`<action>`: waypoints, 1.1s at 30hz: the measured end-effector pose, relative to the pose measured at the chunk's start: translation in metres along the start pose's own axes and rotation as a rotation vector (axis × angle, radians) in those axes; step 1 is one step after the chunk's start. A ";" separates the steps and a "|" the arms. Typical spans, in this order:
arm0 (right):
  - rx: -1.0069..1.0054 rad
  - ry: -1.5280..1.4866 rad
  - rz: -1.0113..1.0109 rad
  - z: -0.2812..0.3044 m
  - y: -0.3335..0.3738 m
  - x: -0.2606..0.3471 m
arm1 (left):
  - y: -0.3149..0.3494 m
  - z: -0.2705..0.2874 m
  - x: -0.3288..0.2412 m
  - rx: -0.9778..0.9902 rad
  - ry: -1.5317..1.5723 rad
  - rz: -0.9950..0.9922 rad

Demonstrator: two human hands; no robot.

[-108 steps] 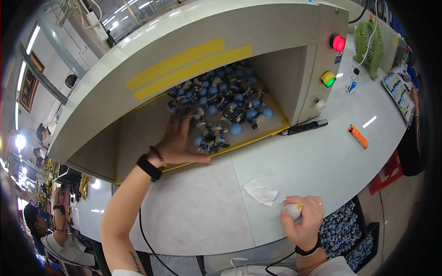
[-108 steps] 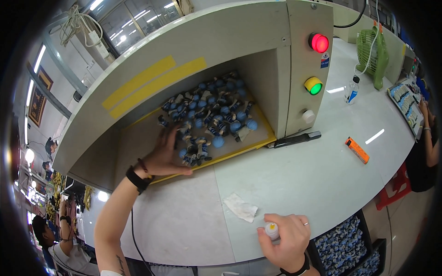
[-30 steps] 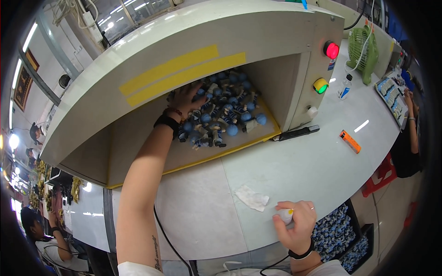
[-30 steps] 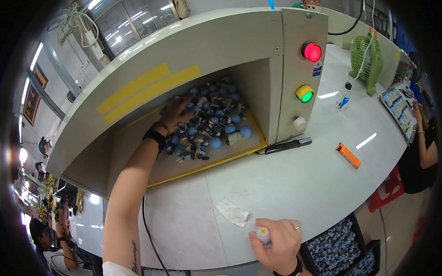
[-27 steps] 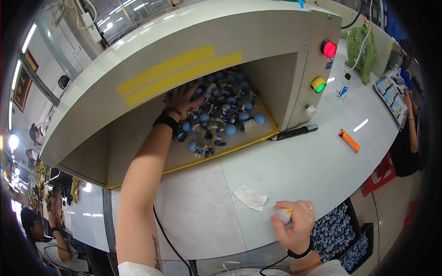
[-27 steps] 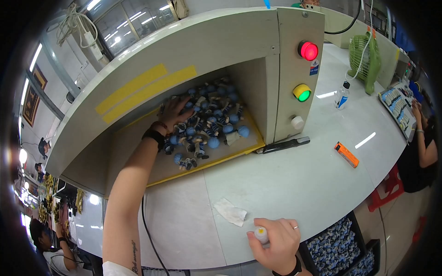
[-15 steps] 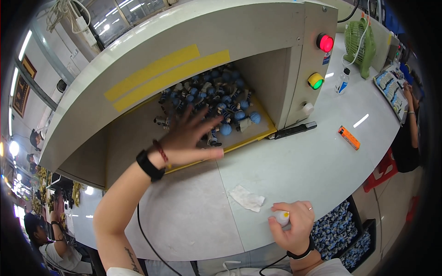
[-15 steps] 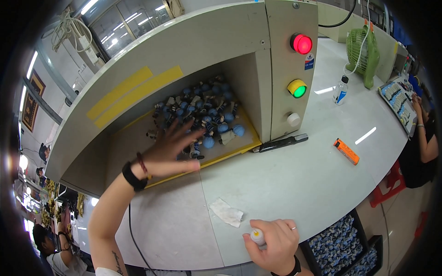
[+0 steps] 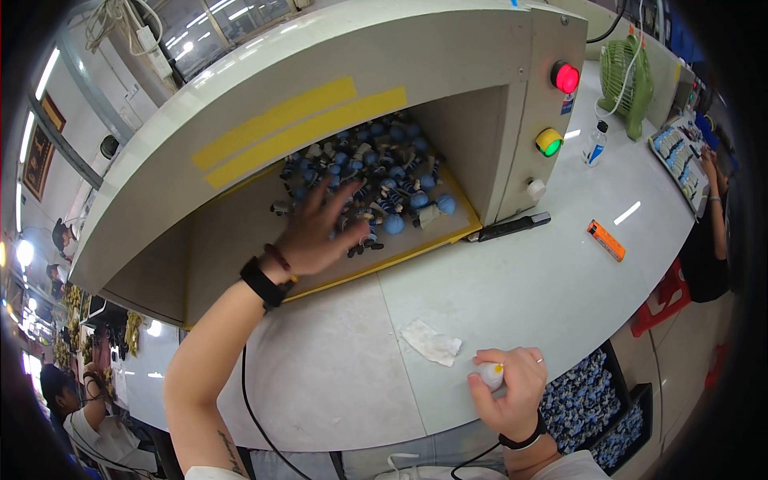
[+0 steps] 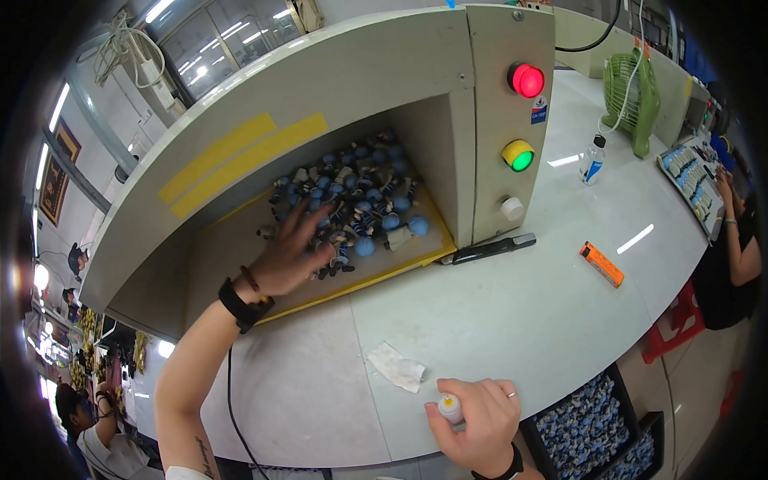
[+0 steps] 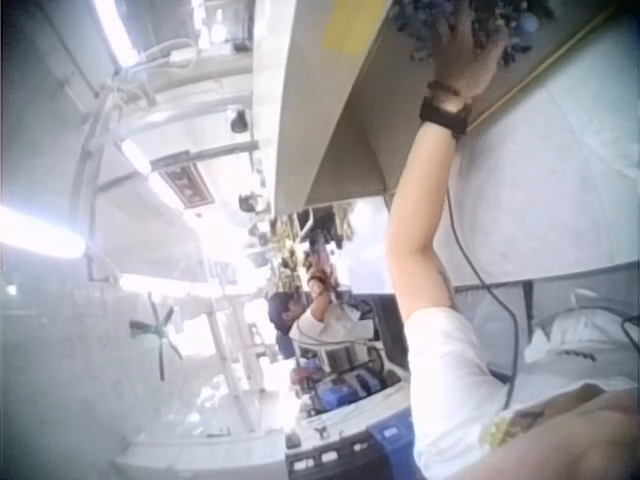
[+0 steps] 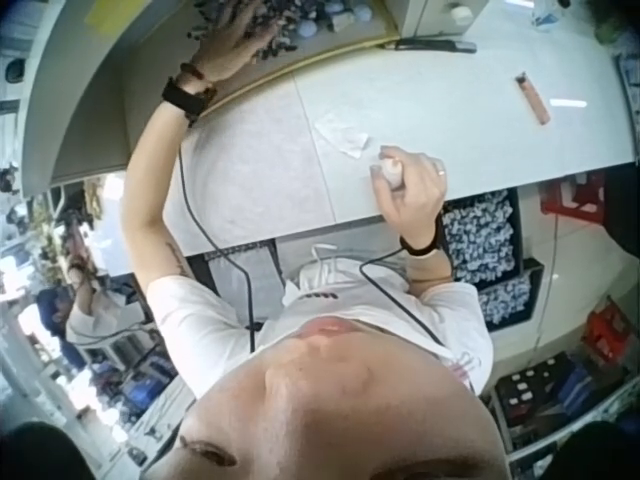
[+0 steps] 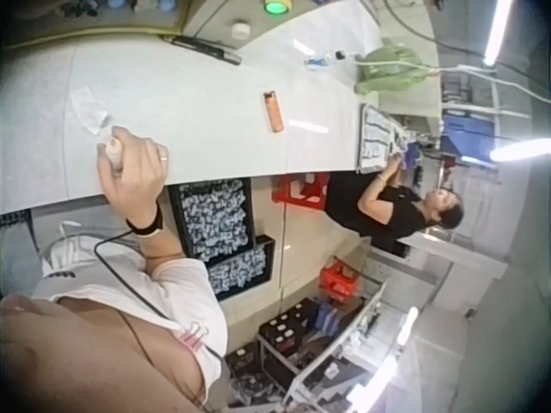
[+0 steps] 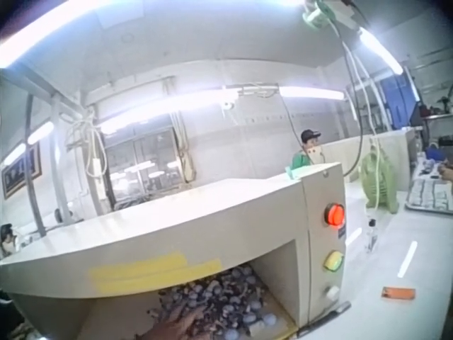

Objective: Applying glue to small toy figurines and organizing them into a storage bin.

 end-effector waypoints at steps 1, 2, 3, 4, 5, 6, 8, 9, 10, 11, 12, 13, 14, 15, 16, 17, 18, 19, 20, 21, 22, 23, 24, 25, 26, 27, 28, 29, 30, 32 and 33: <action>0.000 -0.002 -0.002 0.000 0.001 0.000 | -0.005 0.006 0.014 -0.049 0.170 0.069; -0.002 -0.007 -0.002 0.000 0.001 0.000 | -0.007 0.008 0.020 -0.046 0.170 0.069; -0.005 -0.011 -0.003 0.000 0.001 0.000 | -0.008 0.008 0.035 -0.021 -0.062 0.139; -0.004 -0.012 -0.003 0.000 0.001 0.000 | -0.007 0.012 0.051 0.001 -0.296 0.210; 0.001 -0.009 -0.004 0.000 0.001 0.000 | -0.009 0.012 0.063 0.000 -0.297 0.209; 0.007 -0.005 -0.004 0.000 0.001 0.000 | -0.012 0.009 0.075 -0.048 -0.153 0.176; 0.011 -0.008 -0.004 -0.001 0.000 0.001 | -0.015 0.007 0.097 -0.096 -0.013 0.145; 0.015 -0.008 -0.004 -0.002 0.000 0.002 | -0.016 0.007 0.108 -0.103 0.075 0.184; 0.016 -0.008 -0.005 -0.002 0.000 0.001 | -0.016 0.003 0.114 -0.109 0.167 0.224; 0.012 -0.011 -0.007 -0.002 -0.001 0.001 | -0.015 0.000 0.117 -0.109 0.166 0.226; 0.009 -0.015 -0.009 -0.002 -0.001 0.001 | -0.015 0.000 0.115 -0.131 0.115 0.172; 0.011 -0.017 -0.009 -0.002 -0.001 0.002 | -0.015 0.000 0.111 -0.152 0.065 0.118; 0.003 -0.019 -0.013 -0.001 -0.001 0.002 | -0.014 0.000 0.110 -0.152 0.063 0.121; -0.005 -0.023 -0.016 -0.001 -0.001 0.002 | -0.012 0.001 0.108 -0.128 0.018 0.129; -0.006 -0.022 -0.015 0.000 -0.001 0.002 | -0.012 -0.001 0.105 -0.104 -0.023 0.133; -0.005 -0.013 -0.015 0.000 -0.001 0.002 | -0.011 0.001 0.093 -0.104 -0.020 0.130; -0.005 -0.003 -0.016 0.000 -0.001 0.001 | -0.007 0.009 0.073 -0.171 -0.182 0.034; -0.006 0.001 -0.017 0.000 -0.001 0.001 | -0.004 0.018 0.054 -0.238 -0.344 -0.063; -0.004 -0.001 -0.008 0.000 -0.001 0.001 | -0.003 0.023 0.046 -0.238 -0.344 -0.062; -0.001 -0.003 0.000 -0.001 0.000 0.001 | -0.003 0.028 0.034 -0.258 -0.304 -0.125; 0.001 -0.004 0.001 -0.001 0.000 0.001 | -0.001 0.031 0.025 -0.278 -0.264 -0.187; 0.008 -0.004 0.001 -0.001 0.000 0.001 | -0.001 0.029 0.022 -0.277 -0.264 -0.185; 0.015 -0.003 -0.001 -0.001 0.001 0.000 | -0.002 0.030 0.022 -0.313 -0.166 -0.131; 0.014 -0.004 0.000 -0.001 0.000 0.001 | -0.002 0.034 0.024 -0.348 -0.071 -0.077; 0.016 -0.004 -0.003 -0.001 0.000 0.000 | -0.003 0.033 0.025 -0.348 -0.071 -0.078; 0.018 -0.003 -0.005 -0.001 0.000 0.000 | -0.005 0.035 0.032 -0.377 0.025 -0.001; 0.018 -0.004 -0.006 -0.001 0.000 0.000 | -0.008 0.037 0.040 -0.405 0.120 0.076; 0.020 -0.007 -0.007 -0.002 0.001 0.001 | -0.011 0.038 0.042 -0.404 0.119 0.076; 0.022 -0.009 -0.009 -0.002 0.001 0.001 | -0.016 0.037 0.046 -0.391 0.196 0.094; 0.026 -0.006 -0.009 0.000 0.003 0.000 | -0.023 0.032 0.052 -0.369 0.278 0.118; 0.026 -0.003 -0.005 0.000 0.004 0.000 | -0.027 0.023 0.056 -0.309 0.316 0.102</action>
Point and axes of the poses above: each hand's wrist, its own y-axis away from the middle knuckle, its own z-axis out of the back of the hand, x = y × z, the point moved 8 cm from there along -y, towards the middle knuckle, and after that the axes turned 14 degrees about -x, right-handed, at the moved point
